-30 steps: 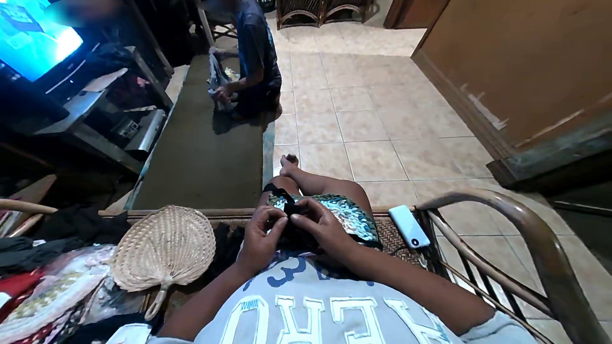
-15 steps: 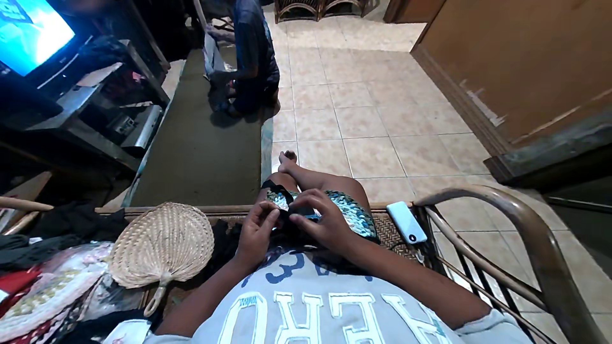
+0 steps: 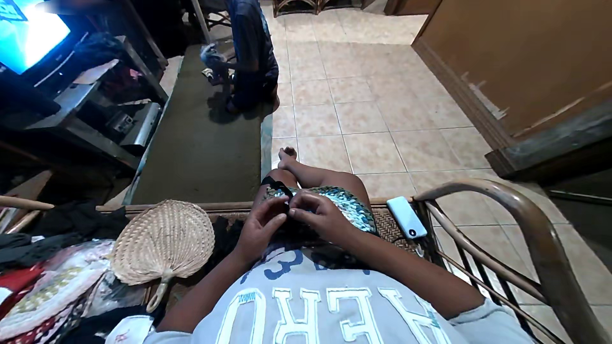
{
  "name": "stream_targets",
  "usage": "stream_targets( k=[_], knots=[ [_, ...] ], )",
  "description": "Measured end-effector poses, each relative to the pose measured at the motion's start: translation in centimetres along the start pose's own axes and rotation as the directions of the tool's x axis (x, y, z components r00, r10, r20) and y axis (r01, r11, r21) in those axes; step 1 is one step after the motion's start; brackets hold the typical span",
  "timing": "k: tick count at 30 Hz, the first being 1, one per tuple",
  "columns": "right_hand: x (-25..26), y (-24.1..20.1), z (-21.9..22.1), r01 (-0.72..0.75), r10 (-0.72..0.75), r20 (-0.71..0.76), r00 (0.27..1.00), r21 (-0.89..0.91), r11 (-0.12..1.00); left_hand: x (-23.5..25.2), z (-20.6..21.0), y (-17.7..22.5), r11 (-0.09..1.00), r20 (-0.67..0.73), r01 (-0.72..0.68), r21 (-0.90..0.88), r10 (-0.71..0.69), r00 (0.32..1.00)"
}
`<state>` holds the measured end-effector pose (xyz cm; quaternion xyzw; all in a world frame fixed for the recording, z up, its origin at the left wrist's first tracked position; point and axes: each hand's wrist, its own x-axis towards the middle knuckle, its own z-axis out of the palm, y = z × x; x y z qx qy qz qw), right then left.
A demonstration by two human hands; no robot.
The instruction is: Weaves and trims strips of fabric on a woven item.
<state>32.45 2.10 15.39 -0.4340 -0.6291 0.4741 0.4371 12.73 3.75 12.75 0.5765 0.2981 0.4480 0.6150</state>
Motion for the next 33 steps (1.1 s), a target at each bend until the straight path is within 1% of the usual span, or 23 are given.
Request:
stream_targets(
  k=[1,4,7,10,13,14,16,18,20,22,23,26,28,31,33],
  knots=[
    [0.0,-0.2,0.0,-0.051,0.050,0.018,0.999,0.044,0.998,0.0,0.2,0.2,1.000,-0.005,0.004,0.002,-0.004,1.000],
    [-0.1,-0.5,-0.1,-0.126,0.121,0.049,0.991,0.101,0.987,-0.1,0.4,0.3,0.999,-0.027,0.000,0.040,0.001,1.000],
    [-0.3,-0.5,-0.1,-0.175,0.165,0.069,0.984,0.182,0.968,-0.1,0.2,0.0,1.000,-0.016,0.010,0.003,-0.009,1.000],
    [-0.5,-0.2,0.1,-0.125,0.117,0.058,0.991,0.179,0.976,-0.1,0.5,0.1,0.999,-0.060,0.034,-0.019,-0.035,0.998],
    [-0.6,0.4,0.3,0.007,-0.007,0.000,1.000,0.047,0.999,-0.1,0.5,0.1,0.999,-0.064,0.037,-0.020,-0.038,0.997],
    [-0.6,0.6,0.3,0.030,-0.030,-0.016,0.999,0.009,0.999,-0.1,0.5,0.1,0.999,-0.061,0.036,-0.014,-0.037,0.997],
    [-0.6,0.5,0.2,0.023,-0.024,-0.035,0.999,-0.023,0.999,0.0,0.5,0.0,0.999,-0.056,0.039,-0.002,-0.039,0.998],
    [-0.6,0.1,0.0,-0.038,0.039,-0.035,0.999,0.033,0.999,0.0,0.4,0.0,0.998,-0.036,0.055,-0.016,-0.056,0.998],
    [-0.7,-0.3,0.1,-0.100,0.106,-0.029,0.994,0.147,0.984,0.0,0.5,0.3,0.993,-0.030,0.102,-0.064,-0.104,0.994],
    [-0.7,-0.3,0.1,-0.137,0.144,-0.015,0.990,0.223,0.965,0.0,0.7,0.7,0.981,-0.033,0.160,-0.111,-0.165,0.986],
    [-0.7,-0.3,0.1,-0.141,0.146,-0.006,0.989,0.230,0.963,0.0,0.8,0.9,0.976,-0.030,0.181,-0.118,-0.186,0.982],
    [-0.7,-0.2,0.1,-0.109,0.110,0.002,0.994,0.164,0.980,0.0,0.6,0.8,0.985,-0.013,0.162,-0.063,-0.163,0.986],
    [-0.7,0.2,0.1,-0.053,0.054,-0.004,0.999,0.052,0.997,0.0,0.6,0.7,0.993,-0.029,0.122,-0.005,-0.122,0.992],
    [-0.7,0.7,0.1,0.035,-0.035,-0.008,0.999,-0.083,0.996,0.0,0.5,0.3,0.999,-0.042,0.043,0.016,-0.042,0.998],
    [-0.7,0.5,0.0,0.035,-0.036,-0.007,0.999,-0.128,0.991,-0.1,0.6,0.0,1.000,-0.054,-0.022,0.018,0.023,0.998]
  ],
)
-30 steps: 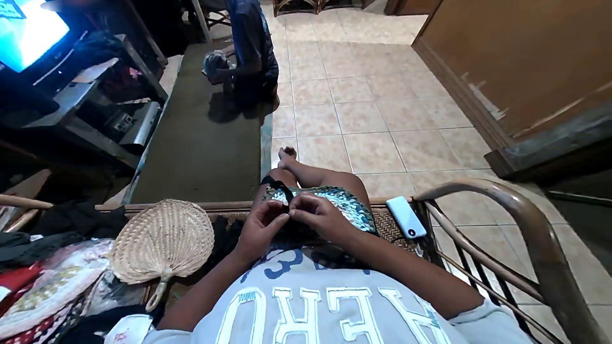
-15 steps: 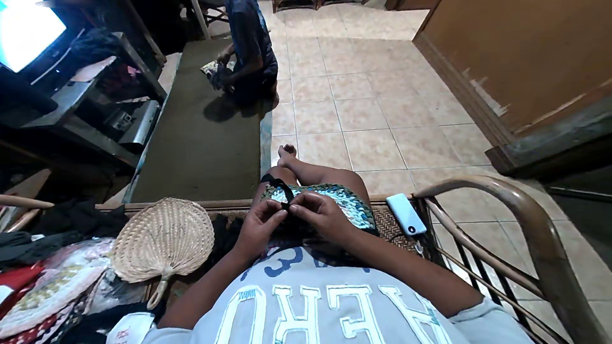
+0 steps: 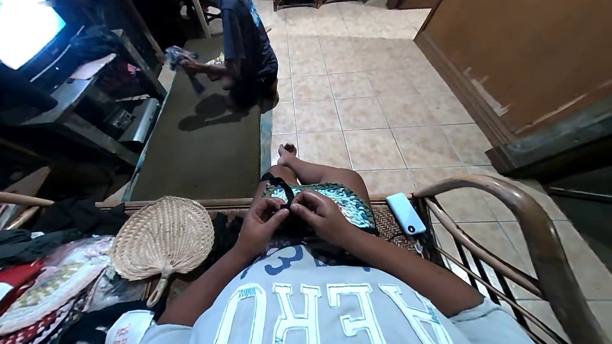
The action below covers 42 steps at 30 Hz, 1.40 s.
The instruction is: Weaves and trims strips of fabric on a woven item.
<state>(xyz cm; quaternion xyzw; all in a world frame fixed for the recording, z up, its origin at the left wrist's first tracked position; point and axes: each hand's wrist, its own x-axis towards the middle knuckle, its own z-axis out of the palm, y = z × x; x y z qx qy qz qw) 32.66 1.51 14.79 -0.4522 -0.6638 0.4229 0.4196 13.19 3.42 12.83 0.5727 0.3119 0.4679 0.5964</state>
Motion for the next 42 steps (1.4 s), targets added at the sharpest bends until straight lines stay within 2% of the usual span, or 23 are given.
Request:
stream_targets(
  k=[4,8,14,19,25,29,32,35,38,40,42],
  knots=[
    [0.1,-0.5,-0.1,-0.072,0.071,0.020,0.997,0.069,0.995,0.1,0.1,0.1,1.000,0.024,-0.012,-0.012,0.012,1.000],
    [0.1,-0.9,-0.2,-0.164,0.161,0.030,0.986,0.216,0.963,0.1,0.0,0.8,0.993,0.110,0.114,0.015,-0.115,0.987],
    [0.0,-1.4,-0.2,-0.290,0.289,0.054,0.956,0.347,0.892,0.3,-0.1,1.1,0.971,0.090,0.239,-0.025,-0.236,0.968],
    [-0.1,-0.9,0.0,-0.229,0.238,0.026,0.971,0.391,0.891,0.1,-0.1,0.8,0.961,0.050,0.268,-0.065,-0.265,0.963],
    [-0.2,-0.7,-0.1,-0.140,0.149,-0.019,0.989,0.254,0.957,0.1,0.1,0.9,0.964,0.025,0.255,-0.072,-0.254,0.967],
    [-0.4,-0.2,0.2,-0.015,0.026,-0.062,0.998,0.162,0.987,0.0,0.4,1.0,0.981,0.000,0.195,0.003,-0.195,0.981],
    [-0.3,-0.4,0.2,0.031,-0.018,-0.093,0.996,0.140,0.990,0.2,0.1,1.1,0.995,0.054,0.095,0.010,-0.096,0.994],
    [0.2,-0.4,-1.3,-0.056,0.051,0.056,0.997,0.090,0.994,1.6,-1.6,1.2,0.994,0.140,-0.111,-0.005,0.110,0.984],
    [0.3,-0.3,-3.4,-0.156,0.119,0.267,0.956,0.118,0.981,3.1,-3.0,2.6,0.977,0.200,-0.206,-0.062,0.215,0.956],
    [0.0,0.2,-4.7,-0.120,0.077,0.300,0.951,0.127,0.985,3.6,-3.5,3.3,0.963,0.203,-0.200,-0.183,0.236,0.950],
    [-0.5,0.4,-6.2,-0.094,0.056,0.251,0.966,0.143,0.985,3.9,-3.8,3.5,0.932,0.198,-0.196,-0.306,0.263,0.944]
  ],
)
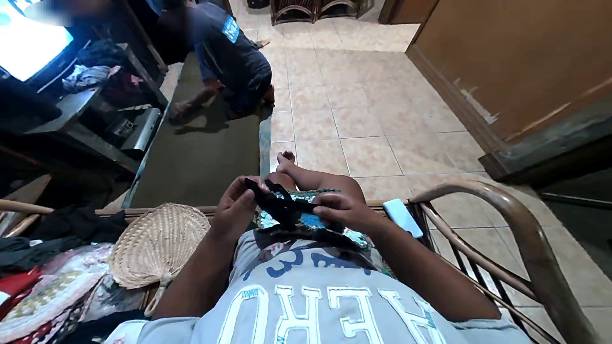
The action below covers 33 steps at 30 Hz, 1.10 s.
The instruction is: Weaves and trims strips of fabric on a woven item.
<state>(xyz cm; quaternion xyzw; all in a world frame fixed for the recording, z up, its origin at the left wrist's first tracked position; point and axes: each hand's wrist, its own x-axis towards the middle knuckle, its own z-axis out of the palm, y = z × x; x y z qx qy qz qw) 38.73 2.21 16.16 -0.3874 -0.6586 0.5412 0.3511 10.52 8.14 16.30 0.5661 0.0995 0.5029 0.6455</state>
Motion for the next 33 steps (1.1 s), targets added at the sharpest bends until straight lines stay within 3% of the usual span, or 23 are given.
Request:
stream_targets(
  k=[5,10,15,17,20,23,28,33],
  knots=[
    [-3.1,-2.2,-3.2,0.020,-0.024,-0.105,0.994,-0.043,0.999,-0.1,-0.3,0.0,0.997,-0.043,-0.035,-0.070,0.032,0.999],
    [-6.3,-3.5,-6.1,0.087,-0.102,-0.081,0.991,-0.179,0.980,0.0,-0.2,0.1,0.987,-0.170,0.001,-0.164,-0.029,0.985],
    [-9.1,-4.2,-7.9,0.042,-0.096,-0.240,0.966,-0.222,0.974,0.1,-0.3,0.8,0.986,-0.203,-0.004,-0.166,-0.030,0.979],
    [-10.0,-4.5,-8.6,0.030,-0.102,-0.274,0.956,-0.254,0.967,-0.1,-0.2,1.5,0.991,-0.216,0.100,-0.093,-0.119,0.969],
    [-11.8,-4.5,-10.2,0.088,-0.160,-0.247,0.956,-0.278,0.956,-0.6,0.0,2.6,0.922,-0.257,0.386,-0.033,-0.381,0.888],
    [-13.5,-4.7,-11.6,0.101,-0.206,-0.237,0.949,-0.390,0.915,-1.3,0.1,2.9,0.857,-0.162,0.515,0.004,-0.508,0.846],
    [-14.5,-5.3,-11.7,0.140,-0.324,-0.382,0.865,-0.435,0.889,-1.9,1.1,2.6,0.792,0.166,0.599,-0.119,-0.579,0.798],
    [-14.6,-5.4,-11.5,0.284,-0.466,-0.507,0.725,-0.397,0.873,-1.6,2.4,2.5,0.728,0.200,0.685,-0.028,-0.668,0.717]
  ],
)
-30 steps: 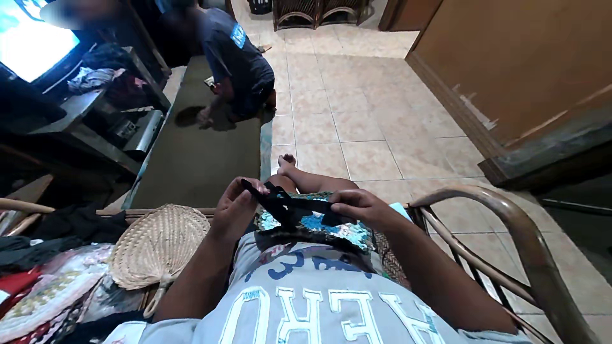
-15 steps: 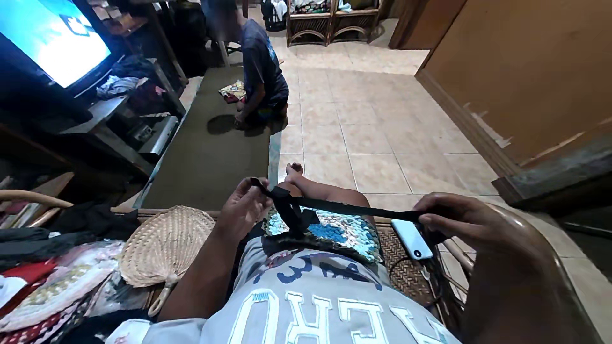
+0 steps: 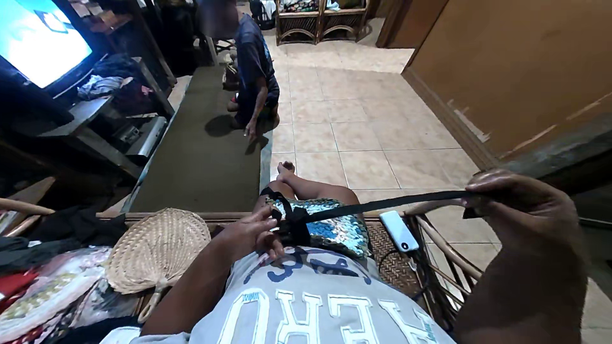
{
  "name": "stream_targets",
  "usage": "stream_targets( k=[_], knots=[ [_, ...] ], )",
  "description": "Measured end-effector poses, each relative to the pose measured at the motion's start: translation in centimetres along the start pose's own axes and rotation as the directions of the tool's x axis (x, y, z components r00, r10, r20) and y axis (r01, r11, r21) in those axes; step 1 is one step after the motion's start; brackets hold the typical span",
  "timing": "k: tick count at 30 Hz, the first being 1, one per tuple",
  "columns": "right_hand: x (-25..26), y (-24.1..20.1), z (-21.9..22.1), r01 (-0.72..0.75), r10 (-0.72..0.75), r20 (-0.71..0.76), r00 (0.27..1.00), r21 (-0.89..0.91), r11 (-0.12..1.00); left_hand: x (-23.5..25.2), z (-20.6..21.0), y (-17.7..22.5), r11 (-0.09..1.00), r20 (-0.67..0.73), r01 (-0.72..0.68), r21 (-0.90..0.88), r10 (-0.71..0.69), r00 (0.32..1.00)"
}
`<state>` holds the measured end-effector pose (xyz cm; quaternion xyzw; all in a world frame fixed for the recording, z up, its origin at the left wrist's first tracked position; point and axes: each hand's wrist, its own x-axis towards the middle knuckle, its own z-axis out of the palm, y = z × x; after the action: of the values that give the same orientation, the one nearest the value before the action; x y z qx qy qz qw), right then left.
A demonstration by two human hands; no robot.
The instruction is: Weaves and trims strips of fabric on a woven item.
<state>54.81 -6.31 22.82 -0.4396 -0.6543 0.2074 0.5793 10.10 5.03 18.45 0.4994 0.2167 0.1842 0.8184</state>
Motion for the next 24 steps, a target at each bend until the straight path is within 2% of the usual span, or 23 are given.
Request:
stream_targets(
  k=[4,9,12,16,17,22,24],
  knots=[
    [0.0,-0.8,0.6,0.056,-0.053,-0.052,0.997,0.040,0.998,0.1,0.3,-0.7,0.989,0.080,-0.121,-0.087,0.128,0.989],
    [0.1,-1.5,0.6,0.053,-0.052,-0.022,0.998,0.043,0.998,0.5,0.7,-0.6,0.933,0.164,-0.261,-0.248,0.305,0.938],
    [0.2,-0.3,0.1,-0.008,0.008,0.017,1.000,0.024,1.000,0.6,0.8,-0.7,0.941,0.113,-0.310,-0.138,0.326,0.939],
    [0.1,1.1,0.3,-0.229,0.223,-0.050,0.973,-0.200,0.953,0.5,0.9,-1.0,0.961,-0.053,-0.263,0.085,0.268,0.962],
    [0.3,1.5,0.3,-0.281,0.272,-0.075,0.959,-0.204,0.938,0.5,0.9,-1.0,0.960,-0.085,-0.248,0.127,0.260,0.962],
    [1.0,3.4,1.4,-0.357,0.366,-0.267,0.892,0.081,0.931,0.2,0.4,-1.5,0.940,-0.128,-0.223,0.259,0.262,0.957],
    [1.6,3.2,3.0,-0.379,0.449,-0.365,0.816,0.250,0.891,0.2,0.4,-1.9,0.937,-0.125,-0.208,0.283,0.251,0.960]
  ],
)
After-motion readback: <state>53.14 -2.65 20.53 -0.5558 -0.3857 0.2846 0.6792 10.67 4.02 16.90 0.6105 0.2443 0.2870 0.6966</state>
